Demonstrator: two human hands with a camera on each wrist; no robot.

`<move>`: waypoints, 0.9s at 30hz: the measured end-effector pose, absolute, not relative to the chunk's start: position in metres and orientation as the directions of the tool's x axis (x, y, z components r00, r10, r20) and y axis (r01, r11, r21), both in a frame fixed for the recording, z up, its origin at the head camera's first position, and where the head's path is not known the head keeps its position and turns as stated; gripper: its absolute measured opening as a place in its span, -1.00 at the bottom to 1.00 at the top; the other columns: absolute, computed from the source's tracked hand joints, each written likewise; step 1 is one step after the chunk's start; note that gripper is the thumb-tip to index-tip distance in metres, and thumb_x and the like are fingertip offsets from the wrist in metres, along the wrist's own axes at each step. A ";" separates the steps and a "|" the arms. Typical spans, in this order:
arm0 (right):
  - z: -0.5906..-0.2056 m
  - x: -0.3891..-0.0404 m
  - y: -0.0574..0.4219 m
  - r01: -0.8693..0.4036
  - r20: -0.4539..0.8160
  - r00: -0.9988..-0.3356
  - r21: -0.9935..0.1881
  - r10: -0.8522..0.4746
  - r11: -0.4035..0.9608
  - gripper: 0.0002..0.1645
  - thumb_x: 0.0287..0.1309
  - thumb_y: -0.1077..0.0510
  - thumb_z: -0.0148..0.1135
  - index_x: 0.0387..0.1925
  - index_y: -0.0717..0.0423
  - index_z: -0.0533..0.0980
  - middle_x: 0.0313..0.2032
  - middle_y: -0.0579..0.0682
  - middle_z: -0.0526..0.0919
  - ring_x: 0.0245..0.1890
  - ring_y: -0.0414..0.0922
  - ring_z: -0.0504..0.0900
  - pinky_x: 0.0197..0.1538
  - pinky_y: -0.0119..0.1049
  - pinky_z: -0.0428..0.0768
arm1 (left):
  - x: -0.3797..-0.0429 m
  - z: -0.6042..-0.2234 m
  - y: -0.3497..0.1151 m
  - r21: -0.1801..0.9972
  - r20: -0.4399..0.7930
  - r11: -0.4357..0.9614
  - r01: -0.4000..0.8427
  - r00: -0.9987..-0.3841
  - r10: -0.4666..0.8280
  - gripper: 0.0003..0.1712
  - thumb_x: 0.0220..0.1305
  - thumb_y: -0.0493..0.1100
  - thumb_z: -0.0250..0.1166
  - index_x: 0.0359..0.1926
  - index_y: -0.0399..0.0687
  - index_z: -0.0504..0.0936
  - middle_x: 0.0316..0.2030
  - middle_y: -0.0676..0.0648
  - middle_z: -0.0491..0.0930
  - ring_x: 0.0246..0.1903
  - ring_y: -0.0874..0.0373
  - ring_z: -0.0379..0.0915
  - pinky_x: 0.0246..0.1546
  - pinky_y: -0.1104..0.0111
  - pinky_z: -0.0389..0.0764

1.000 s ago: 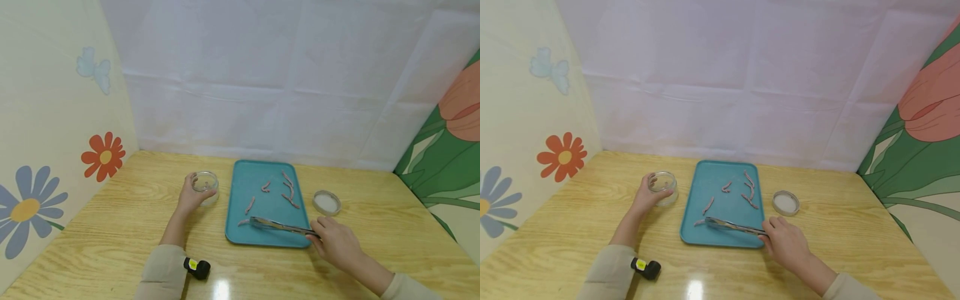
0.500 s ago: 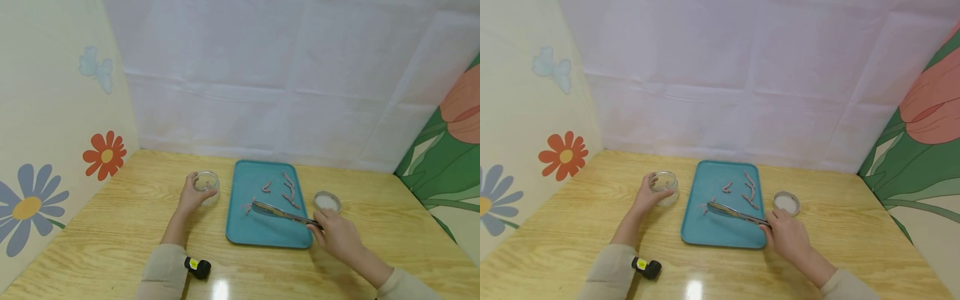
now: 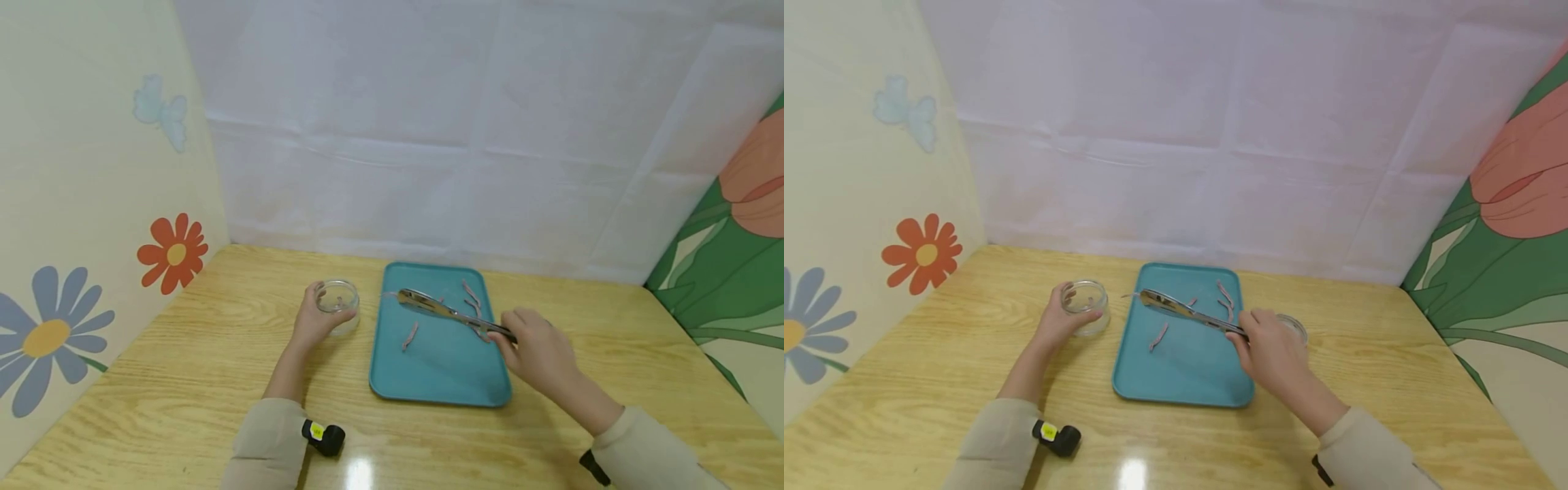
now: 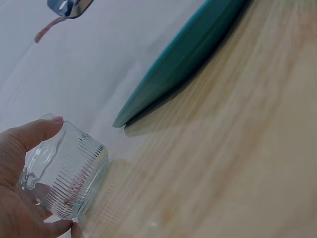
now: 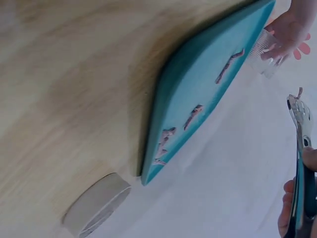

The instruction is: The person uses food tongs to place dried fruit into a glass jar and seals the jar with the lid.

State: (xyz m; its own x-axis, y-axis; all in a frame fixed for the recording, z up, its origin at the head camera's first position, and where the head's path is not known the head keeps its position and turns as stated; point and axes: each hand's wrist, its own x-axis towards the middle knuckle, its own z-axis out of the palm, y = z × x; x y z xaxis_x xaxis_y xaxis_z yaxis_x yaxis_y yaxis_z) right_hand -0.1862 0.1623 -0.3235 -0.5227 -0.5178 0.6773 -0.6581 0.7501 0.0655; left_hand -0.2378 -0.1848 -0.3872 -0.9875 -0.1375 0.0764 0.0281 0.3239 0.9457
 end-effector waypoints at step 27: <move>-0.303 -0.214 0.091 -0.602 0.648 -0.624 -0.042 -0.436 0.798 -0.61 -0.06 0.05 0.26 -0.66 0.05 0.21 -0.70 -0.13 0.15 -0.74 -0.22 0.09 -0.76 -0.39 0.10 | -0.240 -0.386 -0.185 0.937 0.096 0.346 0.043 -0.986 -0.140 0.07 -0.15 -0.07 0.40 0.26 -0.21 -0.10 0.18 -0.32 0.05 0.16 -0.17 -0.05 0.07 0.06 0.12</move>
State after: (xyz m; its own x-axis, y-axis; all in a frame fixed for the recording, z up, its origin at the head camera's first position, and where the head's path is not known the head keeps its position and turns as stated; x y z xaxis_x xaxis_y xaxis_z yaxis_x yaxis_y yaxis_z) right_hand -0.2144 0.0909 -0.3030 -0.6239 -0.4364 0.6483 -0.6015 0.7978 -0.0418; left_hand -0.2395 -0.1854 -0.3864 -0.9855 -0.1396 0.0963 0.0426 0.3461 0.9372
